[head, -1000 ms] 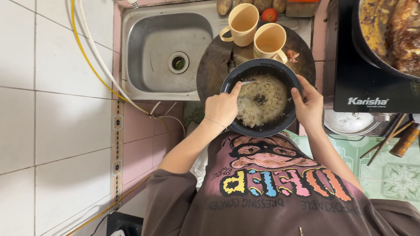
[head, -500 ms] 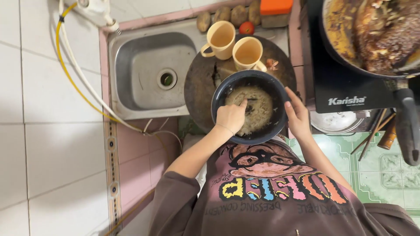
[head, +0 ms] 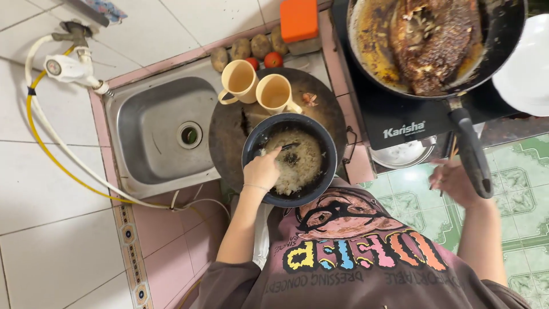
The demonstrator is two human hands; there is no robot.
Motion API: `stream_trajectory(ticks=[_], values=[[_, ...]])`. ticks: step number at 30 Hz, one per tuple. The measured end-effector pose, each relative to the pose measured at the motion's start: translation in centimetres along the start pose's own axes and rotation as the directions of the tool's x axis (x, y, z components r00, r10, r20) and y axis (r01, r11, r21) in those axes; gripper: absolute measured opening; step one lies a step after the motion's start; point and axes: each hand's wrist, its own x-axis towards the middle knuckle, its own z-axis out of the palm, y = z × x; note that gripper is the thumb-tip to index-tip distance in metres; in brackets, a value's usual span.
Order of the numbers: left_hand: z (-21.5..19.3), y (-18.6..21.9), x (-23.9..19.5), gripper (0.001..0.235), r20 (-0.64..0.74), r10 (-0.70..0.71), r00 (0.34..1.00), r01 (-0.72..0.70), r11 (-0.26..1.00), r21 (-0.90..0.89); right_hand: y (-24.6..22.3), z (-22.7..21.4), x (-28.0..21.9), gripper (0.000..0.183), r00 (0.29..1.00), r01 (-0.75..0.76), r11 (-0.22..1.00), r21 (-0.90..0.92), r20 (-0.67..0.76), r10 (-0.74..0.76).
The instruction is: The person holds a dark pot of cooked rice, mixes it with a dark seasoning using a spoon and their hand, then scoops portions of the rice onto a white plate beside the sink.
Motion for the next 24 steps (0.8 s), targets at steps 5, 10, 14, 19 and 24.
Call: stream_trajectory(ticks=[5, 10, 14, 19, 24], values=[[-0.4, 0.4, -0.1, 0.052, 0.020, -0.059, 0.998, 0.059, 0.998, 0.000, -9.5, 6.4, -3.2, 0.052, 0.987, 0.156, 0.980, 0.123, -0.051, -0.151], [-0.9, 1.0, -0.3, 0.051, 0.039, -0.108, 0.993, 0.108, 0.994, -0.017, -8.5, 8.0, -2.3, 0.033, 0.980, 0.063, 0.881, -0.469, -0.136, -0.143], [-0.6, 1.2, -0.1, 0.050, 0.030, -0.120, 0.992, 0.120, 0.993, -0.009, -7.8, 11.4, -2.2, 0.035, 0.973, 0.075, 0.915, -0.396, -0.171, -0.154], [-0.8, 1.9, -0.6, 0.047, 0.008, -0.161, 0.987, 0.162, 0.986, -0.032, -7.5, 7.1, -0.7, 0.040, 0.998, 0.055, 0.960, -0.274, -0.020, -0.063], [0.0, 1.7, -0.4, 0.048, -0.011, -0.207, 0.978, 0.205, 0.977, -0.061, -8.9, -4.8, 3.6, 0.054, 0.837, 0.136, 0.928, -0.347, -0.461, -0.295]])
